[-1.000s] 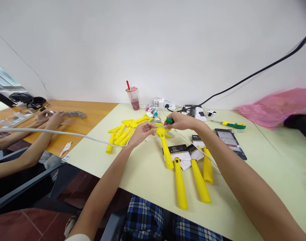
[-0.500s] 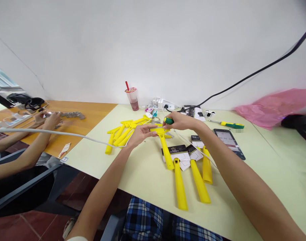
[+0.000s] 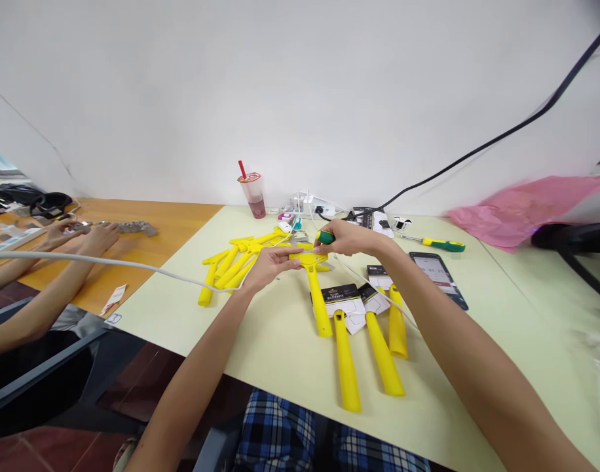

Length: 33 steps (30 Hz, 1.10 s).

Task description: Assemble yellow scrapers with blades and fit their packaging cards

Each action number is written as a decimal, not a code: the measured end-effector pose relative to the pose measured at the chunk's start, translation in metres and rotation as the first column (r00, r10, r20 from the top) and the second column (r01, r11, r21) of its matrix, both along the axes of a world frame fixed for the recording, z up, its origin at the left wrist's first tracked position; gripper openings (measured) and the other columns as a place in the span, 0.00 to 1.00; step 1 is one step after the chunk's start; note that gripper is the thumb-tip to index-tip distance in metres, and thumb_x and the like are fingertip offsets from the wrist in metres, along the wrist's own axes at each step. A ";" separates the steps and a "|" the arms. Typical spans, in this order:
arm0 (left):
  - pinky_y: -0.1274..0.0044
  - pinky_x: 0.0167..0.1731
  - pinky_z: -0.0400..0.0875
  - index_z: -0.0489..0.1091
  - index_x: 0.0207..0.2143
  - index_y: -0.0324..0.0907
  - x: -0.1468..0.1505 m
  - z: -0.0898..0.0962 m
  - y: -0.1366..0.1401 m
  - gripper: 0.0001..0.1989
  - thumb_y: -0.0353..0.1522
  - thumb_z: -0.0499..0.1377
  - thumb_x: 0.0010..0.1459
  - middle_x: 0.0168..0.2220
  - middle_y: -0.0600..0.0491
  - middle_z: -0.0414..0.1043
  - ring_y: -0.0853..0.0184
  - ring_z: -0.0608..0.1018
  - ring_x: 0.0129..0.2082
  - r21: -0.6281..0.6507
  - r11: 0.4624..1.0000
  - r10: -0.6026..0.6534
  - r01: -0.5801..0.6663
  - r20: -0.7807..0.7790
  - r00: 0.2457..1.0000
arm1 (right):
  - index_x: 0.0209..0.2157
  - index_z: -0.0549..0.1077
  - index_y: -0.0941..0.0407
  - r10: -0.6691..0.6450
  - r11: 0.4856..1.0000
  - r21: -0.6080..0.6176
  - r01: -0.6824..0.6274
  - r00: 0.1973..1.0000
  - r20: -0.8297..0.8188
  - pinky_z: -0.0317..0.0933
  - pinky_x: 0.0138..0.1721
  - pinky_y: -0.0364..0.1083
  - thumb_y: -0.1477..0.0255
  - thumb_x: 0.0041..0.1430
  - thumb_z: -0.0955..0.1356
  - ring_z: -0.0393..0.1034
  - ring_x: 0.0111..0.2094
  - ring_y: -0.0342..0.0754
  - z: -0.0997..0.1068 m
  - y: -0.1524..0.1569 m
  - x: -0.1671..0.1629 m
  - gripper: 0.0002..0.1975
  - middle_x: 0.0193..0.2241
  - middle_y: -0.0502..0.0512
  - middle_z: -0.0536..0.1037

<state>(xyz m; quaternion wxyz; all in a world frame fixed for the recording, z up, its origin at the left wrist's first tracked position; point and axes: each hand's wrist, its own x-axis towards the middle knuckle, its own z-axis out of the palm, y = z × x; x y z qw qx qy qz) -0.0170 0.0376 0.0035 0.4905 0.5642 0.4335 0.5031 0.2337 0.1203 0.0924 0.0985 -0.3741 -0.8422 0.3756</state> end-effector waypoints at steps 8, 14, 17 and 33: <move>0.60 0.52 0.84 0.78 0.59 0.39 0.009 0.001 0.002 0.37 0.42 0.79 0.50 0.50 0.42 0.83 0.57 0.85 0.47 0.041 0.993 0.111 -0.115 0.098 0.989 | 0.35 0.82 0.57 -0.011 1.000 0.001 0.011 0.995 -0.094 0.54 0.25 0.45 0.61 0.50 0.76 0.58 0.23 0.42 0.003 -0.001 -0.002 0.15 0.25 0.50 0.74; 0.66 0.50 0.84 0.64 0.71 0.51 0.035 0.000 -0.014 0.40 0.48 0.72 0.60 0.74 0.39 0.58 0.52 0.78 0.62 0.284 0.872 0.426 -0.398 -0.041 0.904 | 0.30 0.80 0.58 -0.080 0.981 0.158 0.112 0.978 -0.195 0.57 0.32 0.47 0.62 0.52 0.74 0.65 0.28 0.47 -0.001 0.008 -0.008 0.13 0.24 0.51 0.76; 0.63 0.52 0.82 0.63 0.73 0.56 0.048 0.004 -0.026 0.45 0.47 0.74 0.57 0.78 0.42 0.50 0.45 0.72 0.68 0.528 0.794 0.499 -0.301 -0.284 0.819 | 0.32 0.80 0.58 -0.152 0.956 0.210 0.203 0.960 -0.233 0.58 0.34 0.47 0.63 0.55 0.73 0.67 0.29 0.48 0.000 0.008 -0.011 0.12 0.26 0.51 0.77; 0.70 0.38 0.78 0.60 0.76 0.50 0.056 0.029 -0.011 0.32 0.30 0.52 0.72 0.80 0.40 0.49 0.44 0.75 0.66 0.537 0.841 0.409 -0.064 -0.552 0.726 | 0.28 0.76 0.56 -0.321 0.860 0.286 0.422 0.884 -0.340 0.54 0.33 0.48 0.63 0.61 0.70 0.60 0.27 0.47 0.019 -0.010 -0.018 0.12 0.21 0.49 0.70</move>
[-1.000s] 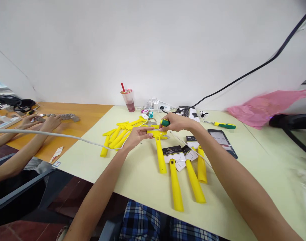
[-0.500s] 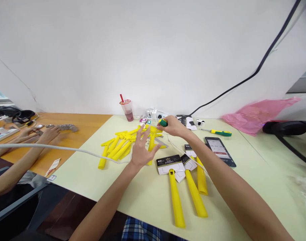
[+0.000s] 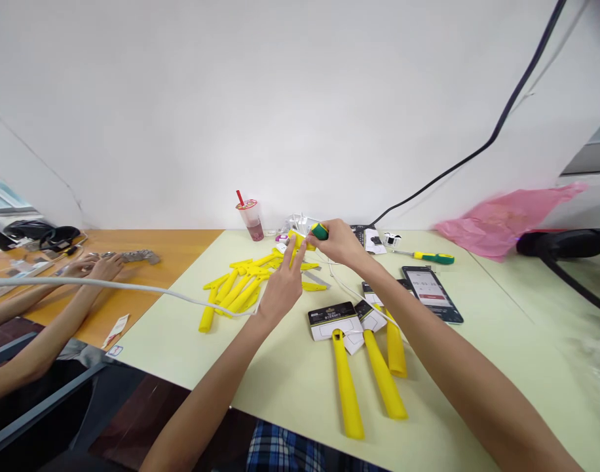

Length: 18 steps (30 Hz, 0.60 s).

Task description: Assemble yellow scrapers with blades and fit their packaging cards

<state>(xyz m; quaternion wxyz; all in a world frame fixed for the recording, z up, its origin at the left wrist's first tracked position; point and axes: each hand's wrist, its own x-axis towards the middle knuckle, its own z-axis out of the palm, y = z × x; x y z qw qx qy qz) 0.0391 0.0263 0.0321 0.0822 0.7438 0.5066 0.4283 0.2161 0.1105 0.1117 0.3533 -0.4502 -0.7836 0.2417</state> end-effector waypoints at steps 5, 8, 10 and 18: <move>0.67 0.47 0.79 0.59 0.75 0.50 -0.007 -0.007 0.008 0.31 0.35 0.56 0.72 0.79 0.40 0.50 0.45 0.68 0.72 -0.006 0.998 -0.068 0.069 0.109 0.992 | 0.29 0.77 0.55 0.018 0.999 -0.040 -0.022 0.995 -0.094 0.57 0.33 0.48 0.59 0.60 0.73 0.63 0.28 0.47 -0.003 -0.003 -0.004 0.14 0.24 0.50 0.73; 0.68 0.42 0.80 0.58 0.74 0.52 -0.017 -0.012 0.016 0.32 0.40 0.60 0.70 0.76 0.40 0.56 0.56 0.81 0.51 -0.089 0.988 -0.089 0.127 0.346 0.934 | 0.32 0.76 0.55 0.083 0.984 -0.130 -0.118 0.965 -0.250 0.60 0.30 0.48 0.51 0.57 0.76 0.64 0.27 0.47 -0.007 -0.005 -0.010 0.21 0.28 0.52 0.77; 0.70 0.38 0.80 0.59 0.72 0.53 -0.026 -0.011 0.024 0.34 0.43 0.64 0.67 0.70 0.42 0.65 0.68 0.79 0.36 -0.150 0.972 -0.068 0.183 0.561 0.825 | 0.35 0.74 0.54 0.095 0.971 -0.174 -0.165 0.931 -0.353 0.60 0.28 0.48 0.46 0.58 0.75 0.64 0.25 0.46 -0.011 -0.006 -0.016 0.24 0.32 0.53 0.78; 0.77 0.37 0.74 0.66 0.63 0.54 -0.057 -0.004 0.040 0.31 0.36 0.68 0.58 0.55 0.50 0.77 0.78 0.65 0.25 -0.251 0.859 0.038 0.446 0.900 0.433 | 0.40 0.61 0.50 0.079 0.933 -0.264 -0.244 0.855 -0.513 0.62 0.36 0.46 0.48 0.68 0.69 0.66 0.34 0.46 -0.033 -0.004 -0.029 0.22 0.33 0.47 0.70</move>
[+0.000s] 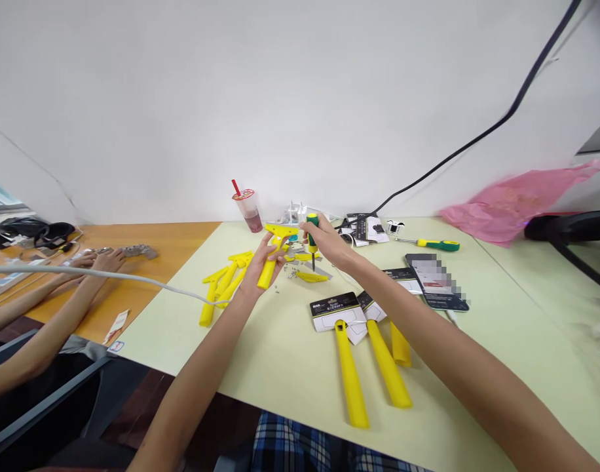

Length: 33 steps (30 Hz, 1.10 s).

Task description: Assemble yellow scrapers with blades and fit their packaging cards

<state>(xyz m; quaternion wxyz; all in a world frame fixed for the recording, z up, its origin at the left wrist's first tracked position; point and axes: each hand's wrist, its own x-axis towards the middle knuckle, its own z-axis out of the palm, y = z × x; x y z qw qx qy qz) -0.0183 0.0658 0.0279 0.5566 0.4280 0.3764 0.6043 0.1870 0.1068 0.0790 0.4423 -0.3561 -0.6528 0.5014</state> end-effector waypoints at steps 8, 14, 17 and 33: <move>0.73 0.38 0.75 0.72 0.60 0.56 -0.013 -0.017 -0.009 0.26 0.38 0.67 0.59 0.65 0.49 0.73 0.79 0.62 0.23 0.016 1.000 -0.024 0.024 0.012 1.000 | 0.39 0.71 0.54 0.174 0.958 0.200 -0.205 0.971 0.161 0.64 0.37 0.47 0.44 0.62 0.74 0.74 0.36 0.50 -0.010 0.019 0.016 0.27 0.33 0.55 0.81; 0.81 0.34 0.74 0.72 0.64 0.57 -0.015 -0.012 -0.018 0.32 0.24 0.62 0.59 0.70 0.50 0.70 0.85 0.60 0.20 -0.061 0.994 -0.062 0.091 0.380 0.923 | 0.38 0.71 0.52 -0.051 0.954 0.298 -0.021 0.971 0.232 0.59 0.32 0.48 0.46 0.60 0.76 0.64 0.29 0.48 -0.022 0.024 0.013 0.24 0.32 0.52 0.80; 0.81 0.33 0.74 0.72 0.64 0.59 -0.018 -0.011 -0.020 0.34 0.22 0.60 0.59 0.72 0.50 0.68 0.85 0.60 0.19 -0.065 0.992 -0.068 0.109 0.448 0.891 | 0.39 0.71 0.51 -0.080 0.963 0.269 0.018 0.972 0.220 0.59 0.33 0.48 0.48 0.61 0.75 0.63 0.30 0.48 -0.030 0.022 0.008 0.23 0.35 0.52 0.79; 0.78 0.32 0.73 0.73 0.66 0.62 -0.028 -0.010 -0.023 0.37 0.21 0.57 0.59 0.68 0.51 0.72 0.84 0.56 0.17 -0.035 0.983 -0.148 0.179 0.427 0.892 | 0.39 0.69 0.50 -0.060 0.980 0.199 0.012 0.970 0.236 0.65 0.36 0.50 0.52 0.64 0.74 0.74 0.38 0.53 -0.033 0.018 0.005 0.19 0.41 0.56 0.84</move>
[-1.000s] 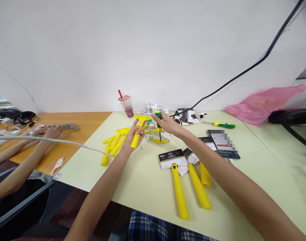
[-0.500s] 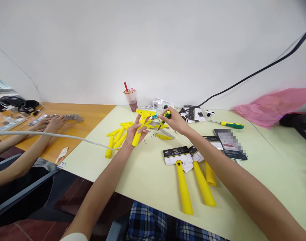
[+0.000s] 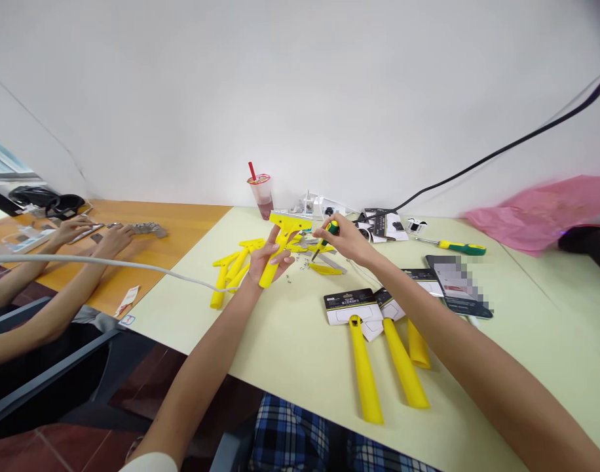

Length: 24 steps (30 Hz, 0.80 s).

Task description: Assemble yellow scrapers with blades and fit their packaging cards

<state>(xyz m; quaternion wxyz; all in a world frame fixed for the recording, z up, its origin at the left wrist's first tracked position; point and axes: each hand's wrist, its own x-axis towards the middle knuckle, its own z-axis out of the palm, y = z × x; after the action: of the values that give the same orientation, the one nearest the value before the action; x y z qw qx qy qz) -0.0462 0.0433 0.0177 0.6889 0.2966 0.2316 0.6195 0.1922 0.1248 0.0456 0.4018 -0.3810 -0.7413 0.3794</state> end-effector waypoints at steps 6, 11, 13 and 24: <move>0.81 0.35 0.75 0.71 0.67 0.57 0.009 0.004 0.003 0.33 0.22 0.58 0.63 0.67 0.48 0.72 0.84 0.63 0.20 -0.003 1.000 -0.008 0.009 0.082 0.997 | 0.39 0.68 0.50 0.033 0.999 -0.001 -0.033 0.996 -0.077 0.70 0.41 0.54 0.49 0.66 0.74 0.80 0.41 0.55 0.031 -0.005 0.014 0.21 0.41 0.60 0.87; 0.80 0.35 0.75 0.71 0.64 0.50 0.016 -0.001 0.006 0.28 0.21 0.59 0.65 0.65 0.43 0.73 0.83 0.66 0.21 -0.081 0.996 -0.024 0.033 0.108 0.994 | 0.40 0.69 0.50 0.023 0.999 0.049 -0.017 0.991 -0.131 0.75 0.44 0.56 0.47 0.66 0.74 0.82 0.45 0.57 0.059 -0.013 0.029 0.22 0.41 0.61 0.88; 0.80 0.35 0.75 0.71 0.64 0.49 0.019 -0.004 0.006 0.27 0.20 0.59 0.65 0.64 0.42 0.74 0.83 0.66 0.21 -0.089 0.994 -0.049 0.060 0.117 0.992 | 0.40 0.69 0.50 0.023 0.998 0.068 -0.011 0.984 -0.179 0.76 0.45 0.57 0.46 0.64 0.75 0.83 0.47 0.58 0.067 -0.016 0.033 0.23 0.41 0.61 0.88; 0.78 0.34 0.76 0.70 0.64 0.47 0.043 -0.007 -0.003 0.30 0.20 0.61 0.62 0.65 0.40 0.73 0.83 0.65 0.20 -0.152 0.971 -0.180 0.187 0.056 0.982 | 0.41 0.68 0.50 0.056 0.989 0.151 -0.005 0.939 -0.340 0.76 0.47 0.55 0.44 0.61 0.76 0.84 0.48 0.58 0.079 -0.028 0.029 0.26 0.40 0.59 0.86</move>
<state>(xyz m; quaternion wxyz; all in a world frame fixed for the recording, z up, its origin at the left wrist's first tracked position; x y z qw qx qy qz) -0.0032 0.0402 0.0108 0.7691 0.2487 0.2364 0.5393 0.2210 0.0972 0.1247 0.5458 -0.2669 -0.6918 0.3902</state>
